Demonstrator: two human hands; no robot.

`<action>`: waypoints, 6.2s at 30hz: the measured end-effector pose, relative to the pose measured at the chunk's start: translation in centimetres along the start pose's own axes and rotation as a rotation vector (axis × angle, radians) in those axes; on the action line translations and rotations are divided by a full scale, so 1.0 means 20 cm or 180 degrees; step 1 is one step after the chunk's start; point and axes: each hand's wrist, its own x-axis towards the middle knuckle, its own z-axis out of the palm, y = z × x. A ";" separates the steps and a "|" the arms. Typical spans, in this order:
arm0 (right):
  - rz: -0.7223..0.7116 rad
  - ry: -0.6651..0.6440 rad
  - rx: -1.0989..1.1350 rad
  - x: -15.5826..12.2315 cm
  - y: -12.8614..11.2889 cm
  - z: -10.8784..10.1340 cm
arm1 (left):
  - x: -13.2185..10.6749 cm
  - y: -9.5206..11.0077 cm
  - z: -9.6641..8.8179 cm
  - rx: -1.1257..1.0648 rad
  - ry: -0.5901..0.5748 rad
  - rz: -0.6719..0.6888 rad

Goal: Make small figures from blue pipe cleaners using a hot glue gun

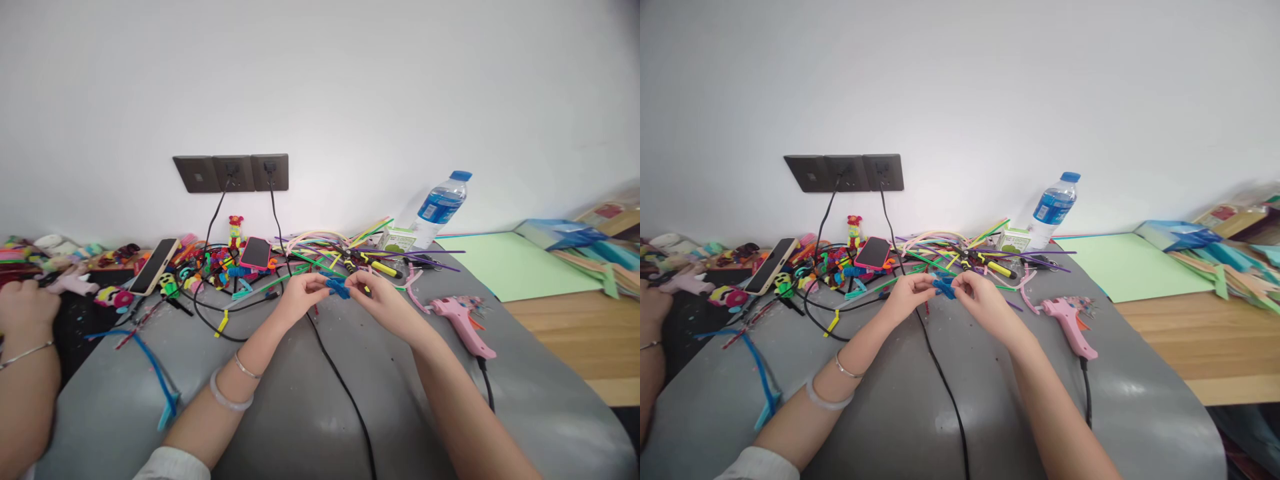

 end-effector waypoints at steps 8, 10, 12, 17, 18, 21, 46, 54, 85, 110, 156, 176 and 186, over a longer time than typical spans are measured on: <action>-0.0035 0.0000 0.0061 -0.01 -0.01 0.01 | 0.00 0.00 0.00 0.0004 -0.0096 0.0028; -0.0070 -0.0002 0.0058 -0.01 -0.01 0.01 | 0.00 0.00 0.00 -0.0010 -0.0089 0.0029; -0.0096 -0.0003 0.0062 0.00 -0.01 0.01 | 0.00 0.00 0.00 -0.0010 -0.0087 0.0027; -0.0110 0.0014 0.0065 0.00 -0.02 0.02 | 0.00 0.00 0.00 -0.0020 -0.0076 0.0028; -0.0109 0.0012 0.0076 0.00 -0.02 0.02 | 0.00 0.00 0.00 -0.0028 -0.0073 0.0031; -0.0088 -0.0011 0.0112 0.00 -0.02 0.02 | 0.00 0.00 0.00 -0.0046 -0.0083 0.0035; -0.0073 -0.0140 0.0233 -0.01 -0.04 0.01 | -0.01 0.02 0.00 -0.0096 -0.0039 0.0103; -0.0055 -0.0099 0.0321 -0.02 -0.04 0.01 | -0.02 0.03 0.00 -0.0148 -0.0028 0.0092; 0.0078 -0.0033 0.0738 -0.04 -0.01 0.04 | -0.01 0.03 0.01 -0.0103 -0.0083 0.0207; 0.0062 0.0045 0.0762 -0.04 0.00 0.06 | -0.02 0.03 0.01 -0.0088 -0.0059 0.0324; 0.0316 0.0903 0.1601 0.01 0.00 0.23 | -0.04 0.06 0.04 0.0858 0.0521 0.1226; -0.0484 0.0780 0.1233 0.03 0.19 0.12 | -0.01 0.04 -0.01 0.0493 0.0567 0.0860; -0.0949 0.0620 0.0902 0.15 0.19 0.10 | 0.00 0.02 -0.04 0.0475 0.0665 0.0727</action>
